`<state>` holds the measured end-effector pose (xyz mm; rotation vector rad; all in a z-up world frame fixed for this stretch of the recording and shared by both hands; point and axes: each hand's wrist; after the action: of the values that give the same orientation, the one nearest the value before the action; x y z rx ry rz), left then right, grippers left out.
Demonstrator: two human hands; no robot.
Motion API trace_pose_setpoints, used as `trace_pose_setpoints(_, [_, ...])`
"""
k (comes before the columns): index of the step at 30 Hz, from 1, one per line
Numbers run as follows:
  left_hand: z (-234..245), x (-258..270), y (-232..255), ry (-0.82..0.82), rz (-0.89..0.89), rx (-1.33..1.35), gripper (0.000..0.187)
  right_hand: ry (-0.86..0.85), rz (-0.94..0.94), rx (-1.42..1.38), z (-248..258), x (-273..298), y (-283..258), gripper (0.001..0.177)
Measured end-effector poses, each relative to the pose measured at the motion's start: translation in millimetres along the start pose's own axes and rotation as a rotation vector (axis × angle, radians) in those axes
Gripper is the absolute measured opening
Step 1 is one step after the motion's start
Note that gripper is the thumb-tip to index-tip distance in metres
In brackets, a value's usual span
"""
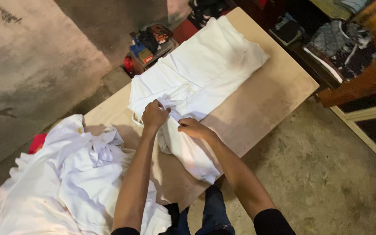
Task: The person picks up a white t-shirt from a pile, lays it flat on a table, and folds it into a small rectangular shape.
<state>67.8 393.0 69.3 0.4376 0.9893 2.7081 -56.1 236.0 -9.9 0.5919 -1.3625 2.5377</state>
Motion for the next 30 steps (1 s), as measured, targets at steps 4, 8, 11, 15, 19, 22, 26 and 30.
trace_pose_setpoints(4, [6,-2,-8,-0.033,-0.074,0.042,0.041,0.135,0.012,-0.158,-9,0,-9,0.027])
trace_pose_setpoints(8, [8,-11,-9,-0.682,0.478,-0.01,0.087,0.248,0.12,-0.329,-12,-5,-18,0.026])
trace_pose_setpoints(11, [0,0,-21,-0.736,0.558,0.34,0.094,0.293,0.048,-0.379,-11,0,-22,0.024])
trace_pose_setpoints(15, [-19,9,-26,-0.679,0.56,0.711,0.055,0.369,0.124,-0.456,-12,7,-34,0.023])
trace_pose_setpoints(19, [-45,4,-39,-0.473,0.316,0.847,0.036,0.314,0.044,-0.484,-4,28,-48,0.026])
trace_pose_setpoints(22, [-66,-10,-58,-0.235,0.211,0.889,0.024,0.272,0.04,-0.424,0,42,-59,0.033])
trace_pose_setpoints(26, [-74,-33,-79,0.194,-0.082,0.815,0.016,-0.009,-0.226,-0.17,7,63,-61,0.05])
trace_pose_setpoints(30, [-59,-44,-89,0.207,0.098,0.879,0.022,-0.105,0.041,-0.258,6,74,-51,0.065])
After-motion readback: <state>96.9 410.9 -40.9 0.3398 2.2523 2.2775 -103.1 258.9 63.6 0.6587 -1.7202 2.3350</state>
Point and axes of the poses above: each hand's wrist, its own x-axis away from the middle knuckle, its own z-axis out of the back of the hand, y = z × x, and after that the axes turned 7 degrees about x, right-handed
